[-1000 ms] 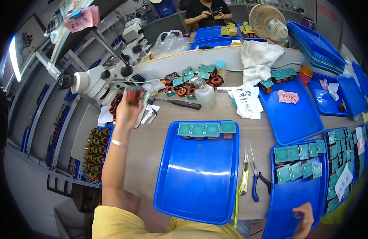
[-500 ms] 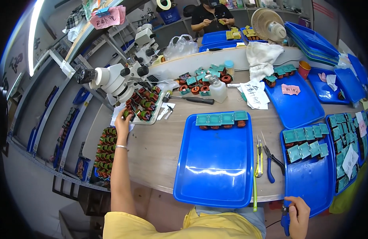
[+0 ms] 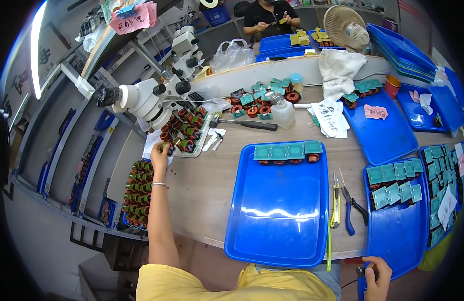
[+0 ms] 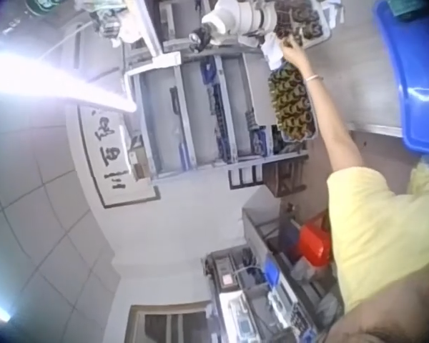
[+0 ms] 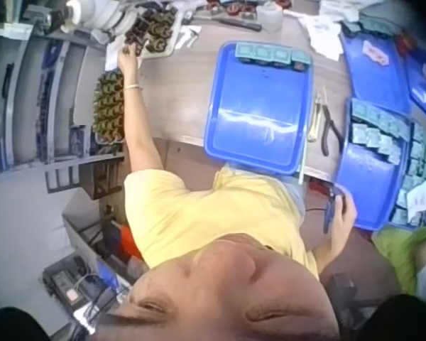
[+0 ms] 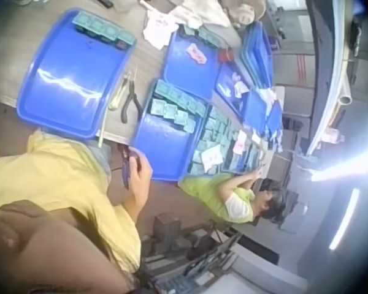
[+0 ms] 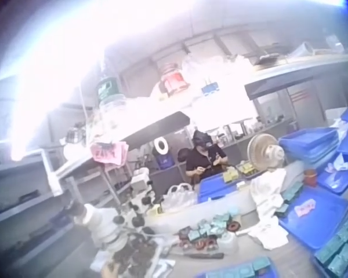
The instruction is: Assembling and trimming wires on electronic coil components using pliers at an assembly workbench.
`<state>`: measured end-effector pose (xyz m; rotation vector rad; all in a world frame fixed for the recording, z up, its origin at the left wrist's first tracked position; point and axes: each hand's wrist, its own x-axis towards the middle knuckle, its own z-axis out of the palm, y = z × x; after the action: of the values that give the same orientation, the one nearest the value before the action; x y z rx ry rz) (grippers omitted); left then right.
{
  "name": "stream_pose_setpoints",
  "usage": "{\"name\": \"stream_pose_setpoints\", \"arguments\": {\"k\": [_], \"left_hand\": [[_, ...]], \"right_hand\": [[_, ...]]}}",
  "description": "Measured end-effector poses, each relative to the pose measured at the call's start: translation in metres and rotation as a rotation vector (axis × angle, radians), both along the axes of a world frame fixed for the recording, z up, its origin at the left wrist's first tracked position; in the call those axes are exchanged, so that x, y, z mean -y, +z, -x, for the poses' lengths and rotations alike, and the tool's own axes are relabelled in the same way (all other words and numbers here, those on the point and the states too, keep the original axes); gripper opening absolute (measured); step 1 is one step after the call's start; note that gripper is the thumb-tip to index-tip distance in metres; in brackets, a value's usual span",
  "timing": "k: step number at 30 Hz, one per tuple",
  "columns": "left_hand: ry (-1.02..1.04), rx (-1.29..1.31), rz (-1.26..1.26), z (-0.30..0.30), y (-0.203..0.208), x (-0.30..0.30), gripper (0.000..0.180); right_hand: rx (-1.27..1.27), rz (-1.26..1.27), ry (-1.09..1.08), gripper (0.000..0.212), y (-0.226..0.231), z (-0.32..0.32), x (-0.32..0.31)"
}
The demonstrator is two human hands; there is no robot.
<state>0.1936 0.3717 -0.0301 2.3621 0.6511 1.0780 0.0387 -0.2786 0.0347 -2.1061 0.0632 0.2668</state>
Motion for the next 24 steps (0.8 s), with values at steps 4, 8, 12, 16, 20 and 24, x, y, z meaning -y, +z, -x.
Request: {"name": "stream_pose_setpoints", "arguments": {"k": [4, 8, 12, 16, 20, 24], "left_hand": [[0.105, -0.181, -0.195, 0.004, -0.015, 0.000, 0.031], [0.122, -0.115, -0.131, -0.001, -0.024, -0.004, 0.030], [0.138, -0.062, -0.099, -0.011, -0.031, -0.005, 0.029], [0.168, 0.021, -0.135, -0.022, -0.037, -0.004, 0.029], [0.177, -0.022, -0.097, -0.024, -0.038, -0.002, 0.039], [0.150, -0.056, -0.045, -0.008, -0.042, -0.002, 0.046]], "right_hand": [[-0.009, -0.065, 0.022, 0.021, -0.001, -0.005, -0.004], [-0.013, -0.049, 0.055, 0.020, -0.001, -0.007, -0.006], [-0.046, -0.050, 0.035, 0.020, -0.004, -0.002, -0.004], [-0.076, -0.068, 0.028, 0.020, -0.003, -0.003, -0.009], [-0.073, -0.008, 0.067, 0.020, 0.001, -0.003, -0.009], [-0.008, -0.166, -0.047, 0.015, -0.029, -0.003, -0.013]]}}
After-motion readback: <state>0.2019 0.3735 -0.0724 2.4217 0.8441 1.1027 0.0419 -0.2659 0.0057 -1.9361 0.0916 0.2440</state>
